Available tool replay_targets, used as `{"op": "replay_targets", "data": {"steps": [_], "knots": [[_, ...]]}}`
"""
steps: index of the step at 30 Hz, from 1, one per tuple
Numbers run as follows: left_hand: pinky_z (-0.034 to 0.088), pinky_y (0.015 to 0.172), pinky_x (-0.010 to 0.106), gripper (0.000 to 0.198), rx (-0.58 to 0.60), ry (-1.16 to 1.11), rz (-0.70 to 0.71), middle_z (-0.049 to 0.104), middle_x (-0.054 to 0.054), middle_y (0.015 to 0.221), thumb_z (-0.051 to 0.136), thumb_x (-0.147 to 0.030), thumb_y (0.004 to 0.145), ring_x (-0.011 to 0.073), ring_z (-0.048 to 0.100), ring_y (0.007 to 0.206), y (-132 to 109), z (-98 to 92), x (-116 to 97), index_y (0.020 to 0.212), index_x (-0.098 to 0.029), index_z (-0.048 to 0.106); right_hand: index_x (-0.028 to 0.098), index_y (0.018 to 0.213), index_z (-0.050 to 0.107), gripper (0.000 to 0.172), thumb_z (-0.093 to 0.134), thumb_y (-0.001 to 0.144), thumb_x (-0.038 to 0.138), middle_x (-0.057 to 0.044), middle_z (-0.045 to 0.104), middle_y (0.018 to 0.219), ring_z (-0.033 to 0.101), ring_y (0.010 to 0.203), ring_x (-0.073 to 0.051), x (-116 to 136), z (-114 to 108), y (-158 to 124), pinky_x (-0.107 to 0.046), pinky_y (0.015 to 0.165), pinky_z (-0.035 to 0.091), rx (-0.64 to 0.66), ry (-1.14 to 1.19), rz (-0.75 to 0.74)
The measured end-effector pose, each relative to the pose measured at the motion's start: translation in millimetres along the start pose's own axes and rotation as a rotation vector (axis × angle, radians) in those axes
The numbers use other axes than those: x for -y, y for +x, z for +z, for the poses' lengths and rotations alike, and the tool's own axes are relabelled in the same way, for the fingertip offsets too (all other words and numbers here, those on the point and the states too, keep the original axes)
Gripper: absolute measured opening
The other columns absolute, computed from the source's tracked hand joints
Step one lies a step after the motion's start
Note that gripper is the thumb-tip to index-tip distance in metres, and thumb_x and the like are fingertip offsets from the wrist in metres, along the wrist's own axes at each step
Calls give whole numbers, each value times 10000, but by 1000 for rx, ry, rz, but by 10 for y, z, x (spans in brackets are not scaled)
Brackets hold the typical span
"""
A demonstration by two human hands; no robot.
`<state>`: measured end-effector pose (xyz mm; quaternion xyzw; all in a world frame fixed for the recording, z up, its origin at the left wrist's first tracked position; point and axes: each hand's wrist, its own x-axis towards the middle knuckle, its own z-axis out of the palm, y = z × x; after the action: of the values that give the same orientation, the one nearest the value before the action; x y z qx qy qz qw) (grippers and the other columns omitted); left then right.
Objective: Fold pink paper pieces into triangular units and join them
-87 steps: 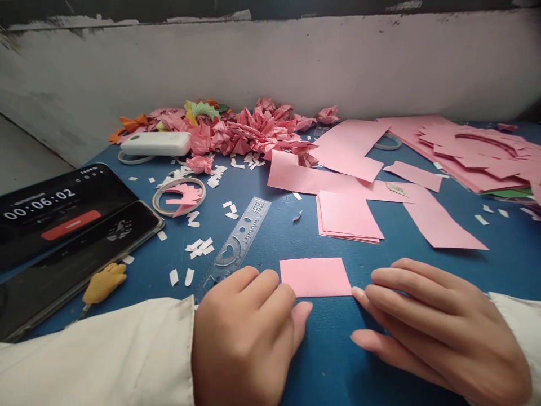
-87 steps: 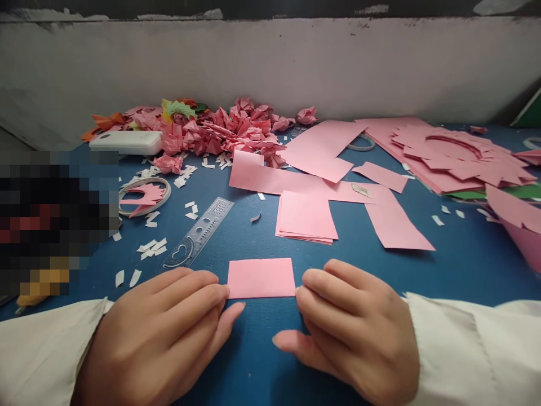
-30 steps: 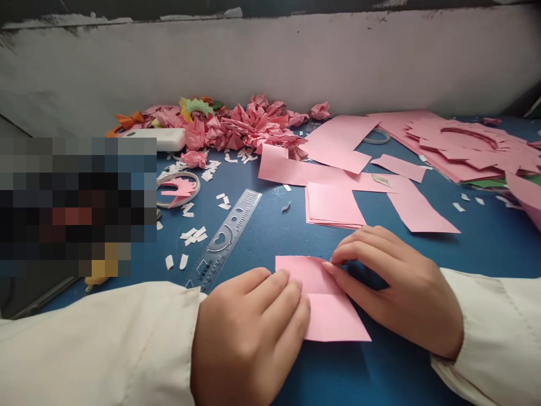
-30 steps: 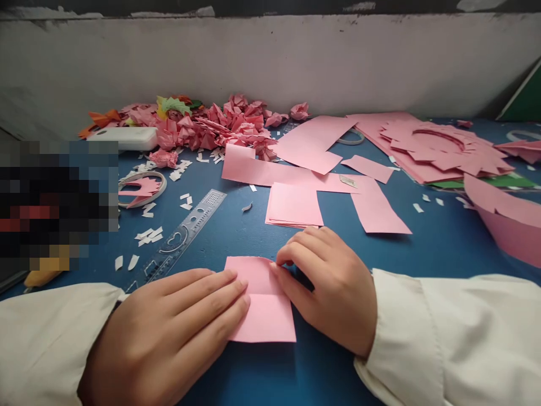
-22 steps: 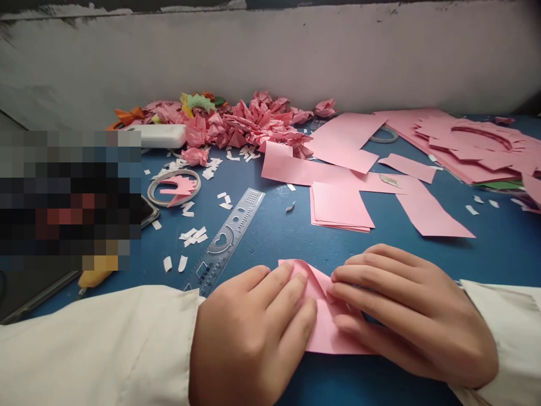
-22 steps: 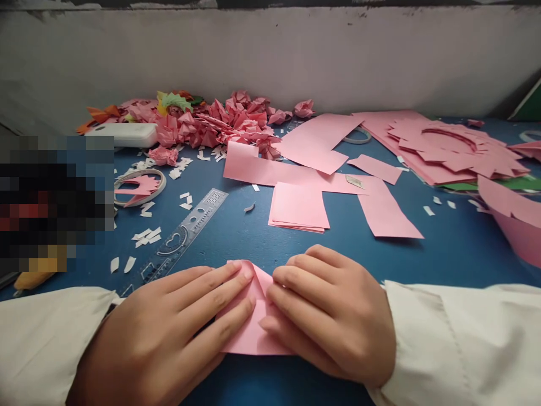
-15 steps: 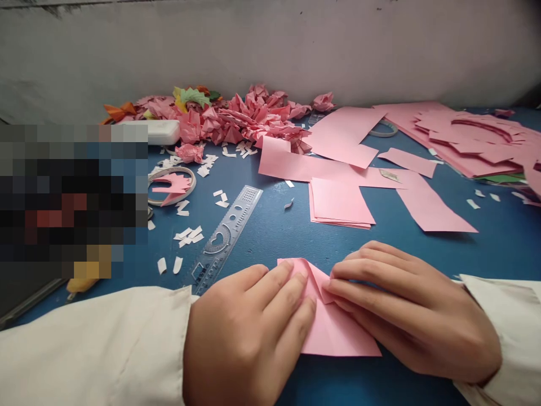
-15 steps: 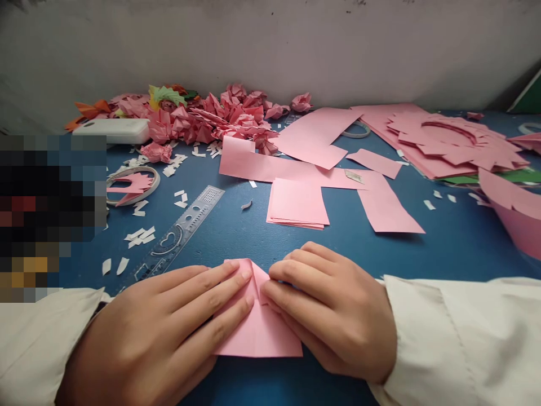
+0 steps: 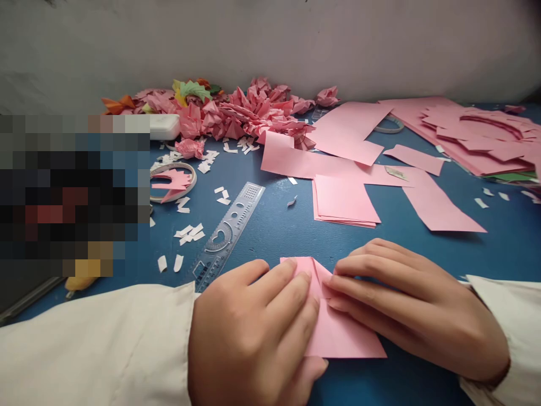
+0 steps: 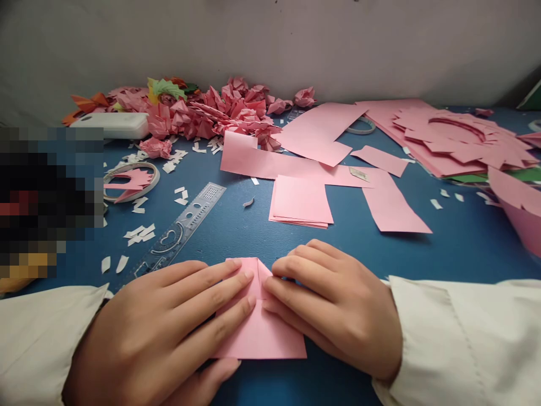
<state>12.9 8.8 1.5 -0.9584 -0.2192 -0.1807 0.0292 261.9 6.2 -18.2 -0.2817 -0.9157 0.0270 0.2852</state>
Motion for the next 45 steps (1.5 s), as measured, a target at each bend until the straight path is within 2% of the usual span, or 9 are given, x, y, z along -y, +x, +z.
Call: {"op": "replay_targets", "data": {"steps": [5,11,20,26,30,36,41,43,45], "knots": [[625,885,433,381,0,-54,2,759,183,1244,534,-350,1016,330,728,1142,-7,-6,17,1281,-146,718,154,1113,630,103,584,1033,107,-64,693,961,611,855,-156,4,10,34,-313,770,526,0,14,12],[588,844,414,322,-24,-186,-7,776,102,1253,449,-184,1071,278,716,1173,-33,-59,69,1187,-83,732,138,1082,620,82,609,1010,101,-60,691,924,611,813,-161,-3,19,53,-329,716,540,-43,8,-3],[576,842,431,319,-36,-191,9,778,132,1234,461,-186,1067,298,716,1175,-41,-63,76,1199,-57,721,98,1090,637,125,649,970,64,-96,685,928,600,831,-185,-27,25,51,-347,708,518,-49,30,-36],[548,836,450,332,-19,-190,24,771,135,1220,436,-200,1081,301,693,1188,-42,-45,75,1257,-53,677,86,1171,626,224,512,992,12,-120,698,995,597,883,-191,-32,14,20,-351,730,534,-47,32,-63],[536,822,468,353,6,-153,30,763,110,1209,402,-220,1103,284,679,1159,-17,-32,76,1304,-64,646,107,1183,626,222,513,1004,39,-116,700,989,599,890,-196,-32,34,-2,-360,748,549,-57,12,-44],[519,845,451,342,41,-82,50,761,83,1176,397,-217,1117,257,670,1097,16,-36,76,1258,-81,678,127,1186,629,224,516,1004,62,-104,694,991,612,876,-195,-14,61,-17,-363,745,548,-56,-1,-27],[515,846,445,334,42,-68,62,759,82,1183,409,-213,1121,256,668,1104,8,-24,67,1271,-71,672,116,1198,620,235,502,999,77,-103,702,1008,632,896,-203,-66,-6,29,-374,760,561,-33,-20,-35],[510,860,445,343,37,-80,57,761,84,1181,390,-206,1125,256,663,1111,0,-18,66,1262,-72,674,113,1243,620,283,526,983,54,-114,701,1045,643,929,-218,-3,-52,-58,-381,773,552,-23,-56,-42],[501,872,446,344,33,-83,44,758,88,1193,382,-199,1124,256,660,1125,-8,-15,65,1240,-80,683,142,1301,625,345,577,971,55,-115,698,1107,657,985,-228,191,-43,-274,-376,794,553,-6,-89,-8]]}}
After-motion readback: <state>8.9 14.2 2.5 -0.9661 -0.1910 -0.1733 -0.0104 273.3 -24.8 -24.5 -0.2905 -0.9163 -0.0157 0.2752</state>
